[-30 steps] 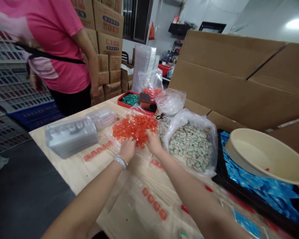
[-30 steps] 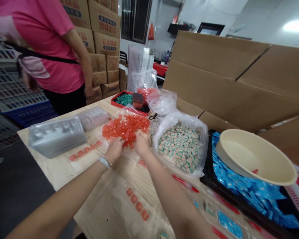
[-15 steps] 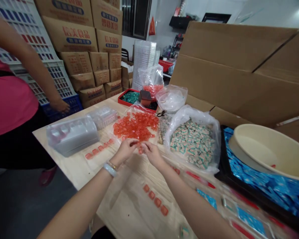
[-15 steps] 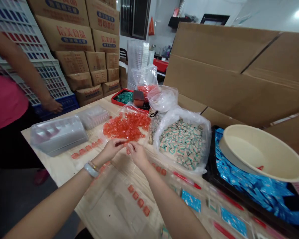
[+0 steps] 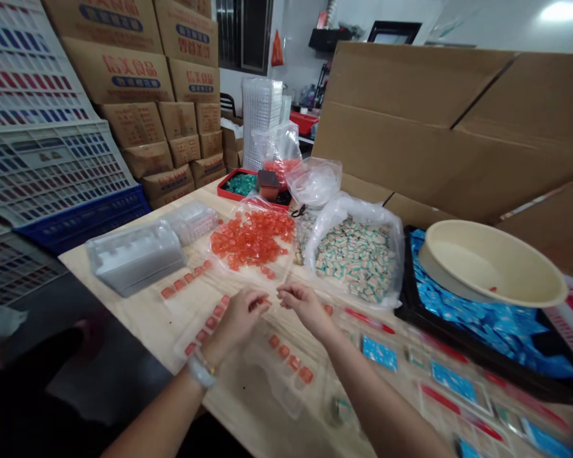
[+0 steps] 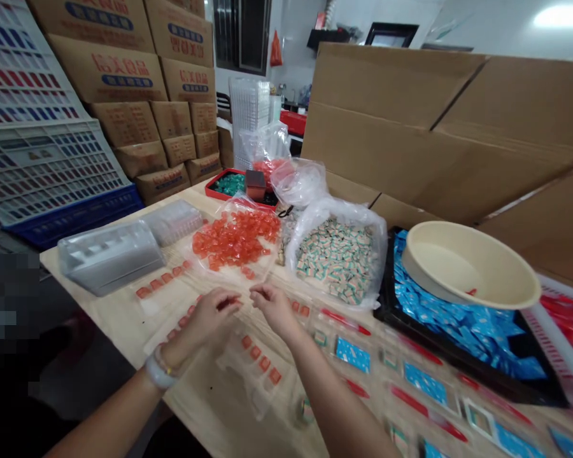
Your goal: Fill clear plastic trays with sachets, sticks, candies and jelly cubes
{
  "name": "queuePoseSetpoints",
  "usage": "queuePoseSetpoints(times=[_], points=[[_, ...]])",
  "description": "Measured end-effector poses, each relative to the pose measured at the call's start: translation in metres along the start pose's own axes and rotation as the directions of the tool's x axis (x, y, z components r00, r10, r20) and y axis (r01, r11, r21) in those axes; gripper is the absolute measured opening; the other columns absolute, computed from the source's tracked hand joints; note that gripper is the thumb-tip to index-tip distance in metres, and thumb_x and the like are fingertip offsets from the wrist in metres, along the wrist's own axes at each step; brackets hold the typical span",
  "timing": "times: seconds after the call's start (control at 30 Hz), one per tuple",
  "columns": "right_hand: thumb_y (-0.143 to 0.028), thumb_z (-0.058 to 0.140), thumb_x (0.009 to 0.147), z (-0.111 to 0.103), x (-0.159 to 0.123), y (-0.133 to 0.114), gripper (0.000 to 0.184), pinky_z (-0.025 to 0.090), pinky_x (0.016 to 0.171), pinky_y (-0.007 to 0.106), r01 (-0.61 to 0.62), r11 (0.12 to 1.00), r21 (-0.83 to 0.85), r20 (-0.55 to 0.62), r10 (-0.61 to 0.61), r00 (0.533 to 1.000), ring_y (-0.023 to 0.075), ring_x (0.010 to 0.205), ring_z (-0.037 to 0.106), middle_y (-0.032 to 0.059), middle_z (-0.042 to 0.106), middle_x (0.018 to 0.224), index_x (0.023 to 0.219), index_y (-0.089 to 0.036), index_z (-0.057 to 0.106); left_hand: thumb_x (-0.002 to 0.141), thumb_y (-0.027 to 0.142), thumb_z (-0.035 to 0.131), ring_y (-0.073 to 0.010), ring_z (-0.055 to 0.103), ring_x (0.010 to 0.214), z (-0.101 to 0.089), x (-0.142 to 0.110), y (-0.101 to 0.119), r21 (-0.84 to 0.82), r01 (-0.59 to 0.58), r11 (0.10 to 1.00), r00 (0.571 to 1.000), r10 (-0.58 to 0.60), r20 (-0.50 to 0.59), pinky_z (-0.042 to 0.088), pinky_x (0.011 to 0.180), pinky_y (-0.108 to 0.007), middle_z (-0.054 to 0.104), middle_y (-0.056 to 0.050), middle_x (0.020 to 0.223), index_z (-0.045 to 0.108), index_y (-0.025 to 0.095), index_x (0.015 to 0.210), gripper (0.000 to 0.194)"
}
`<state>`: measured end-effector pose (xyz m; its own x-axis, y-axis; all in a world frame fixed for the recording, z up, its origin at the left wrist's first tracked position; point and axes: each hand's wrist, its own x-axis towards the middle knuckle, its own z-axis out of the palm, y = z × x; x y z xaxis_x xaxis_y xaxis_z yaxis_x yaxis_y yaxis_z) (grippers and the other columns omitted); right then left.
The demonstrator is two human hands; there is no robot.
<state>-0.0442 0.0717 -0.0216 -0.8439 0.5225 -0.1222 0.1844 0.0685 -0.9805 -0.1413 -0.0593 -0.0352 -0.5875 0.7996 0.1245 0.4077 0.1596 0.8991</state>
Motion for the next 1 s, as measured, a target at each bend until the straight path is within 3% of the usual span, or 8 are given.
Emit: queuePoseSetpoints(times=[0.17,0.3,0.37,0.43,0.57,0.7,0.87,1.0], points=[[-0.020,0.044,0.076,-0.006,-0.065,0.012,0.017,0.040,0.063,0.024,0.048,0.917,-0.396,-0.008,-0.056,0.998,0.0130,0.067,0.053,0.0018,0.059,0.072,0.079,-0.017,0.060,0.079,0.016,0.041,-0.0137,0.049,0.077,0.011,-0.036,0.000,0.255,-0.184,0.949,0.954,0.111,0.278,0.039,0.070,-0.024,0.052,-0.003,0.080,0.061,0.018,0.082,0.021],[-0.018,0.046,0.079,0.007,-0.110,0.014,0.017,0.037,0.073,0.029,0.032,0.627,-0.778,-0.012,-0.065,0.998,0.0177,0.081,0.052,0.0046,0.060,0.083,0.083,-0.020,0.062,0.080,0.016,0.039,-0.0137,0.046,0.075,0.011,-0.033,0.008,0.352,-0.226,0.908,0.918,0.077,0.390,0.037,0.068,-0.024,0.050,-0.003,0.079,0.058,0.016,0.071,0.021],[-0.017,0.048,0.078,0.013,-0.120,0.022,0.018,0.035,0.076,0.032,0.000,0.488,-0.873,-0.021,-0.039,0.999,0.0204,0.086,0.051,0.0055,0.060,0.088,0.090,-0.020,0.061,0.079,0.016,0.038,-0.0134,0.045,0.074,0.011,-0.032,0.010,0.376,-0.249,0.892,0.902,0.071,0.427,0.037,0.067,-0.024,0.050,-0.002,0.079,0.056,0.015,0.068,0.021],[-0.015,0.047,0.079,0.018,-0.123,0.032,0.022,0.034,0.077,0.033,-0.008,0.419,-0.908,-0.026,-0.036,0.999,0.0213,0.087,0.051,0.0060,0.060,0.091,0.096,-0.021,0.060,0.080,0.016,0.038,-0.0135,0.045,0.074,0.012,-0.034,0.010,0.397,-0.268,0.878,0.895,0.074,0.440,0.037,0.066,-0.024,0.050,-0.002,0.078,0.055,0.015,0.068,0.021],[-0.013,0.047,0.079,0.018,-0.125,0.044,0.025,0.035,0.078,0.032,0.015,0.419,-0.908,-0.030,-0.101,0.994,0.0210,0.087,0.050,0.0060,0.060,0.092,0.101,-0.020,0.058,0.079,0.016,0.039,-0.0162,0.047,0.081,0.014,-0.039,0.006,0.430,-0.296,0.853,0.889,0.081,0.452,0.038,0.073,-0.027,0.053,-0.004,0.082,0.058,0.016,0.076,0.019],[-0.012,0.053,0.075,0.022,-0.147,0.043,0.033,0.033,0.082,0.035,0.016,0.443,-0.896,-0.097,-0.231,0.968,0.0230,0.094,0.047,0.0081,0.057,0.104,0.108,-0.016,0.054,0.075,0.013,0.046,-0.0181,0.047,0.096,0.012,-0.041,0.006,0.429,-0.265,0.863,0.916,0.086,0.392,0.037,0.085,-0.030,0.051,-0.008,0.104,0.053,0.017,0.104,0.030],[-0.016,0.059,0.072,0.042,-0.169,0.058,0.014,0.036,0.070,0.032,0.154,0.403,-0.902,0.023,-0.312,0.950,0.0198,0.077,0.049,0.0036,0.058,0.082,0.086,-0.018,0.060,0.078,0.015,0.043,-0.0169,0.051,0.082,0.014,-0.037,0.012,0.499,-0.283,0.819,0.912,0.069,0.404,0.040,0.076,-0.029,0.055,-0.006,0.083,0.060,0.015,0.074,0.018],[-0.013,0.059,0.072,0.047,-0.166,0.074,0.007,0.034,0.065,0.031,0.139,0.319,-0.938,0.019,-0.350,0.937,0.0181,0.071,0.047,0.0020,0.056,0.072,0.068,-0.018,0.058,0.078,0.013,0.042,-0.0160,0.051,0.082,0.012,-0.035,0.011,0.440,-0.331,0.835,0.881,0.107,0.461,0.040,0.077,-0.027,0.056,-0.005,0.083,0.061,0.016,0.077,0.019]])
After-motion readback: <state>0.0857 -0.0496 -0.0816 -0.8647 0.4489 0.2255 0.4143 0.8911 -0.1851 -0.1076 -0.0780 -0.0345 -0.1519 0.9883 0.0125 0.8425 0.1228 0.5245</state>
